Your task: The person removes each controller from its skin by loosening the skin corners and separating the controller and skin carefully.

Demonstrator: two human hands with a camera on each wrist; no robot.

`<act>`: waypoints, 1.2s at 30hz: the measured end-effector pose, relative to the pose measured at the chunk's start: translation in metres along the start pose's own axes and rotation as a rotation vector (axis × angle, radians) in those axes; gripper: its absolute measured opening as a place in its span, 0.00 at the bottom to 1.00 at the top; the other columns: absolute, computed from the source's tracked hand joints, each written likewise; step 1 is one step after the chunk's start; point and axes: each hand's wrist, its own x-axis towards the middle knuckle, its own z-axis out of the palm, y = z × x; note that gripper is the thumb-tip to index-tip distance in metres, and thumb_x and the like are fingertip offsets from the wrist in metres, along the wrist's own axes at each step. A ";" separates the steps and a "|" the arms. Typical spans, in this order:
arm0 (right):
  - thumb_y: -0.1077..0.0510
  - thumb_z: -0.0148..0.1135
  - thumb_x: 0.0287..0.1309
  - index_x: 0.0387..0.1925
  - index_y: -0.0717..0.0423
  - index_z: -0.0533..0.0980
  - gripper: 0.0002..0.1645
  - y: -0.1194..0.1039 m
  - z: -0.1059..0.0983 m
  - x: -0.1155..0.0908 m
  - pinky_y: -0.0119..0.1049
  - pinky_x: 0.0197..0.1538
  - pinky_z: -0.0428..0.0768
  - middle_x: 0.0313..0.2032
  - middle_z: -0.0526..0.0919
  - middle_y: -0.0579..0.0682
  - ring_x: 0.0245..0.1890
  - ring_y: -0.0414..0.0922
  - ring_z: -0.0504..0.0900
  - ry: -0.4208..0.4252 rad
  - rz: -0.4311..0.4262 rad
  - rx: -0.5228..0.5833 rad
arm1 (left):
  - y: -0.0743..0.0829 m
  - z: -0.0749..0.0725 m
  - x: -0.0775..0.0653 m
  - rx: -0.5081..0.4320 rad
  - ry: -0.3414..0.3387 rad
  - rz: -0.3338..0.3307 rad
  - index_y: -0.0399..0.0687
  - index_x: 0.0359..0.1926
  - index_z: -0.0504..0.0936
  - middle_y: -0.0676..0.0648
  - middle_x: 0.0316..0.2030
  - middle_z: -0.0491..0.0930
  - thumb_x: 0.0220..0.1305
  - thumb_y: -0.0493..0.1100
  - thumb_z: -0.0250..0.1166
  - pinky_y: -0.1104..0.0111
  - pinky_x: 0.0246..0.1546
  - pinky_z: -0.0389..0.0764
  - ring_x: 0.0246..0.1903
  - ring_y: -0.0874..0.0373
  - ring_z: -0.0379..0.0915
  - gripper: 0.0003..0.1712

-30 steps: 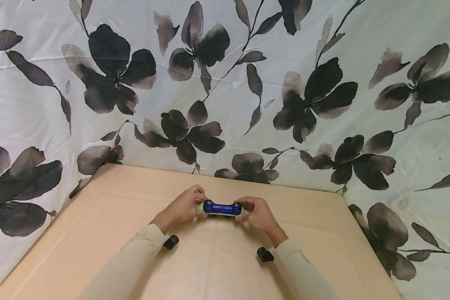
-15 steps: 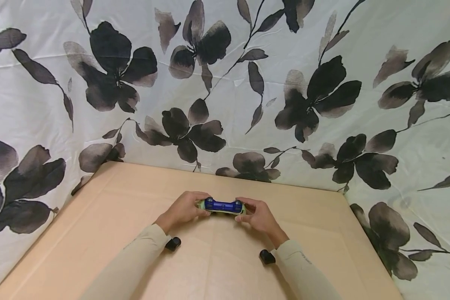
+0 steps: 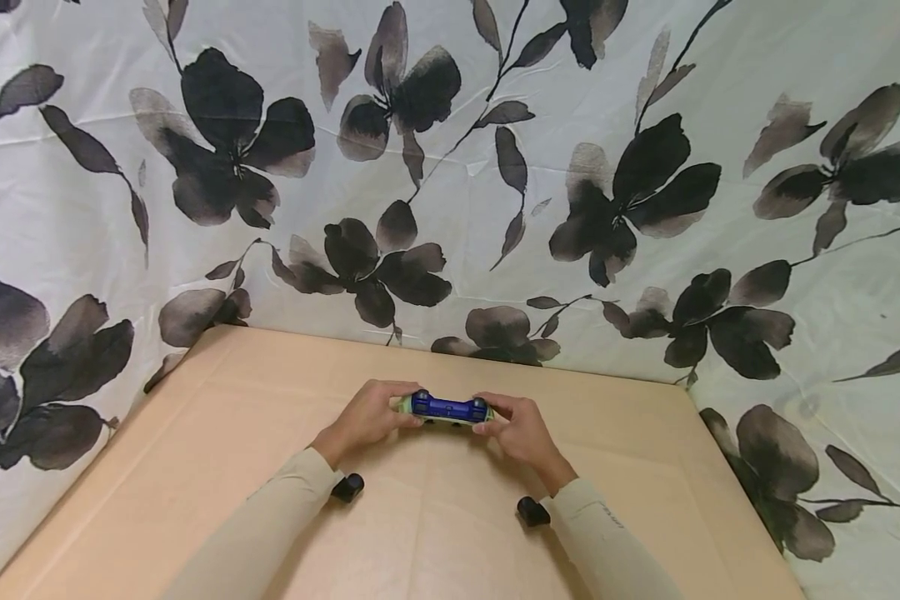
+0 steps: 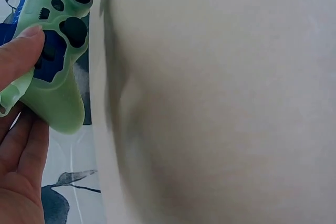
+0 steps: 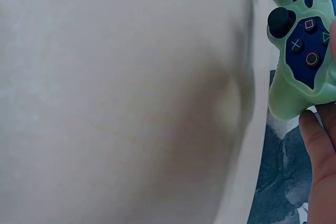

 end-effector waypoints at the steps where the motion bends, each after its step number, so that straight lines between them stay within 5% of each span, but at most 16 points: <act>1: 0.70 0.77 0.53 0.57 0.58 0.84 0.28 -0.002 -0.001 0.000 0.55 0.69 0.76 0.59 0.87 0.57 0.64 0.56 0.82 0.004 -0.011 -0.002 | 0.001 -0.001 0.000 -0.003 -0.002 -0.002 0.51 0.58 0.88 0.46 0.61 0.85 0.55 0.42 0.81 0.53 0.69 0.76 0.64 0.49 0.80 0.28; 9: 0.69 0.77 0.52 0.58 0.61 0.84 0.29 -0.020 -0.013 -0.004 0.56 0.71 0.74 0.57 0.88 0.57 0.64 0.56 0.83 0.033 -0.024 -0.042 | 0.016 -0.008 0.004 -0.010 0.004 -0.034 0.53 0.61 0.86 0.47 0.63 0.84 0.55 0.44 0.81 0.54 0.69 0.76 0.65 0.51 0.79 0.30; 24: 0.71 0.76 0.52 0.55 0.64 0.85 0.25 -0.047 -0.022 -0.009 0.58 0.66 0.78 0.50 0.90 0.60 0.52 0.56 0.89 0.060 -0.163 -0.067 | 0.040 -0.030 -0.001 0.018 0.010 0.019 0.47 0.61 0.86 0.44 0.60 0.85 0.55 0.44 0.81 0.51 0.67 0.78 0.63 0.47 0.81 0.31; 36: 0.71 0.75 0.54 0.54 0.67 0.84 0.24 -0.071 -0.028 -0.017 0.58 0.64 0.79 0.48 0.91 0.62 0.54 0.59 0.88 0.092 -0.209 -0.080 | 0.057 -0.046 -0.007 -0.021 0.041 0.074 0.43 0.59 0.87 0.44 0.52 0.90 0.56 0.45 0.81 0.49 0.57 0.83 0.51 0.53 0.84 0.29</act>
